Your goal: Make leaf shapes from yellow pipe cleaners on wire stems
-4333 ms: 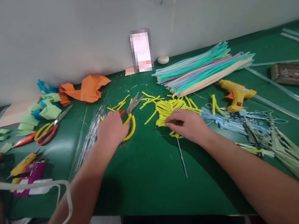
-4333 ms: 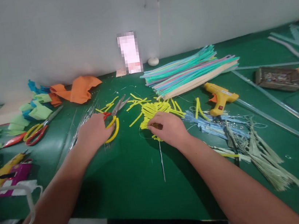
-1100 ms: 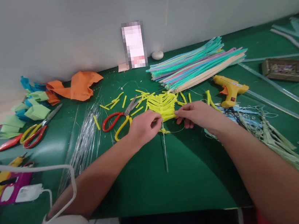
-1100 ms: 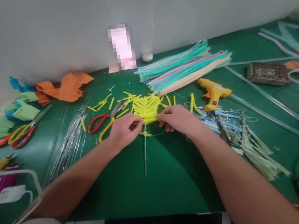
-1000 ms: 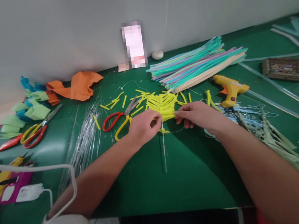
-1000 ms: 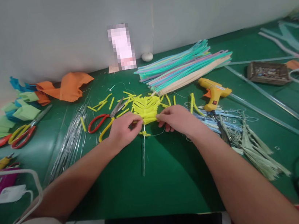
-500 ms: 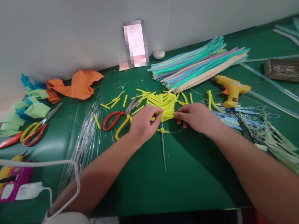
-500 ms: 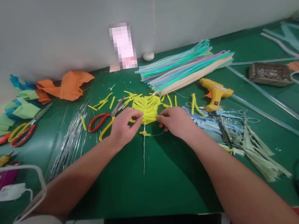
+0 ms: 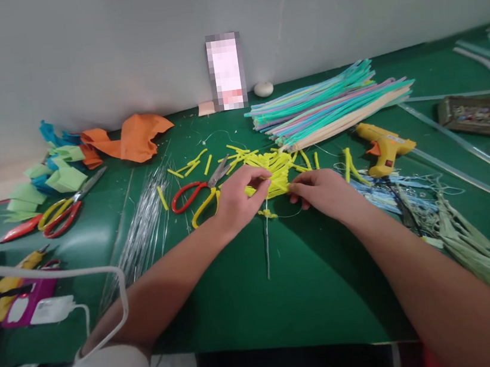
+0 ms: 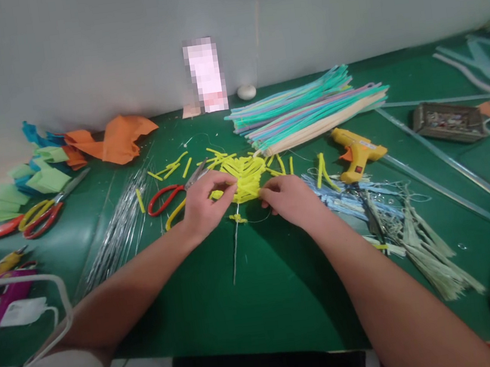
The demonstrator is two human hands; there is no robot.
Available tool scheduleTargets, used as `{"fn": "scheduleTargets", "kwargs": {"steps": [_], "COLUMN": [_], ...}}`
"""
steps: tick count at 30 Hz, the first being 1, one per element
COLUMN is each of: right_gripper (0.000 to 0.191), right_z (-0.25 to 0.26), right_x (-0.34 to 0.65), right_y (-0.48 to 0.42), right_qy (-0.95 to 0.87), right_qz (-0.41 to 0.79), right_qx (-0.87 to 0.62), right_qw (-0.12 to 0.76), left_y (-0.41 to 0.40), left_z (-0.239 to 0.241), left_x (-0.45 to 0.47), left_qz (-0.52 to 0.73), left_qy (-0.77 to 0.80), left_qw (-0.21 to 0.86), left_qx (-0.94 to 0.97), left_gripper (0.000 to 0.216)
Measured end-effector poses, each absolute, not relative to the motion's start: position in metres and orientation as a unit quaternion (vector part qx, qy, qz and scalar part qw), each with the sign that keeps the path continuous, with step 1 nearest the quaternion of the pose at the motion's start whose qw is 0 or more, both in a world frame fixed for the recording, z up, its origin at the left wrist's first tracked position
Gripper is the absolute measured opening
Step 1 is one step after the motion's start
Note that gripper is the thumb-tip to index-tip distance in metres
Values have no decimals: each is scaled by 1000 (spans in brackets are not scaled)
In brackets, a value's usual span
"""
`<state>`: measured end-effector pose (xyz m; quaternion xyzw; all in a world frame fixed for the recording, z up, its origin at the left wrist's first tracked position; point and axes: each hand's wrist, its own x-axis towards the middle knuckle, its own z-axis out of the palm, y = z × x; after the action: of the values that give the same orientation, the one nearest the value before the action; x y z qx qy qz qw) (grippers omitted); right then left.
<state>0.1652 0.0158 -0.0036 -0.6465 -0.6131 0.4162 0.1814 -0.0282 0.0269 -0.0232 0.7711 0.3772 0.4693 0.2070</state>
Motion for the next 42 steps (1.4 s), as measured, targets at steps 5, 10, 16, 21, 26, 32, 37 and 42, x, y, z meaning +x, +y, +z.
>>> {"fn": "scheduleTargets", "kwargs": {"steps": [5,10,16,21,26,32,37,42], "right_gripper": [20,15,16,19,16,18,20,20], "right_z": [-7,-12,-16,-17,-14,-8,-8,-4], "right_x": [166,165,164,163,163,160,157,156], "right_y": [16,15,15,14,12,7,4,5], "right_qy": [-617,-615,-512,-443,-401,-410,-440,-403], "right_qz": [416,412,512,552,588,679,677,653], "right_qx": [-642,-640,-600,-538,-487,-424,-408,-426], "right_qw": [187,205,340,457,506,437,426,479], "left_y": [24,21,31,38,37,39,41,48], "left_z": [-20,-21,13,53,45,42,46,29], "left_x": [-28,-25,-49,-92,-101,-95,-96,-97], "left_qz": [452,449,345,-52,-161,-187,-208,-163], "left_qy": [399,395,449,670,671,668,676,702], "left_qw": [230,240,160,-18,10,20,21,41], "left_qx": [764,765,809,740,724,720,707,692], "left_gripper": [6,7,25,29,35,25,28,21]}}
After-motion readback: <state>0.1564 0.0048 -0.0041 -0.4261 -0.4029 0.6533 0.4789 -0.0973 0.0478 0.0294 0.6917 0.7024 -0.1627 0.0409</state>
